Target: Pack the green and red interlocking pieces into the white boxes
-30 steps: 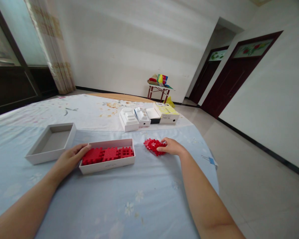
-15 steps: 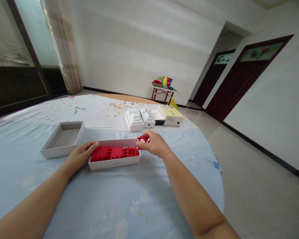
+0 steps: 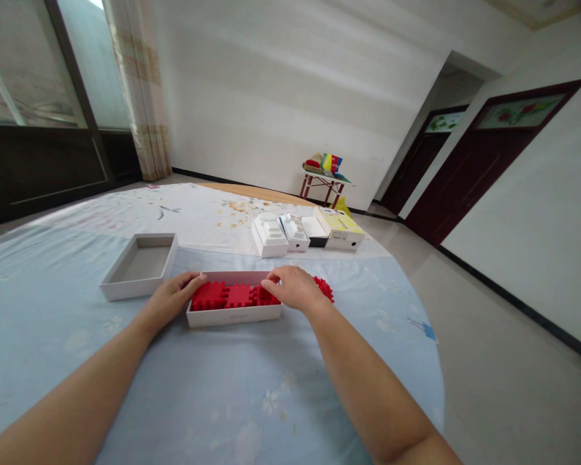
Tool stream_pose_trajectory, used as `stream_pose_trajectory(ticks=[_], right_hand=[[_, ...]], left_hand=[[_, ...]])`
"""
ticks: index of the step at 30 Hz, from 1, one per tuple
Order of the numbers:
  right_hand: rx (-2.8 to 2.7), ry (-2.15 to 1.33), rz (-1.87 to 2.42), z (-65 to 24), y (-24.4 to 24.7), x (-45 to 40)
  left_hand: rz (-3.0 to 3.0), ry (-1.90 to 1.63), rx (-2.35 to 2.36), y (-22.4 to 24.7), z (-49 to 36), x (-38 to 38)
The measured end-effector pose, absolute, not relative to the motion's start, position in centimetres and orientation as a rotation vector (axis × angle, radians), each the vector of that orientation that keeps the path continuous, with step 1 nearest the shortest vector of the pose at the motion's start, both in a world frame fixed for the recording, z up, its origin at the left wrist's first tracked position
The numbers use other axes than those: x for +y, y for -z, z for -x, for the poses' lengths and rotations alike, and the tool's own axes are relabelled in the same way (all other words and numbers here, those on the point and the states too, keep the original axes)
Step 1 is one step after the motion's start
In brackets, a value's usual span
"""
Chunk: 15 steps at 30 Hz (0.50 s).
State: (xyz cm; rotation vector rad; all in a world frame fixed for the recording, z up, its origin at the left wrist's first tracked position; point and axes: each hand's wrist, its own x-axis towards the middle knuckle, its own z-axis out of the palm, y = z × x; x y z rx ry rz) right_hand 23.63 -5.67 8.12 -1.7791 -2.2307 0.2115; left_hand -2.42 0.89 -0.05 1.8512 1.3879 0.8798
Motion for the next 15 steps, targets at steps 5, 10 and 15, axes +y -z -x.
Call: stream_pose_trajectory(ticks=[5, 10, 15], right_hand=[[-2.134, -0.222, 1.633, -24.9, -7.5, -5.7], [-1.909, -0.242, 1.611, -30.1, -6.7, -5.4], [-1.806, -0.347, 1.805, -36.0, -5.4, -5.7]], left_hand=[[-1.844, -0.874, 1.407, 0.0, 2.4, 0.9], [-1.850, -0.890, 1.406, -0.5, 2.3, 0.7], [-1.855, -0.870, 1.462, -0.6, 2.5, 0.8]])
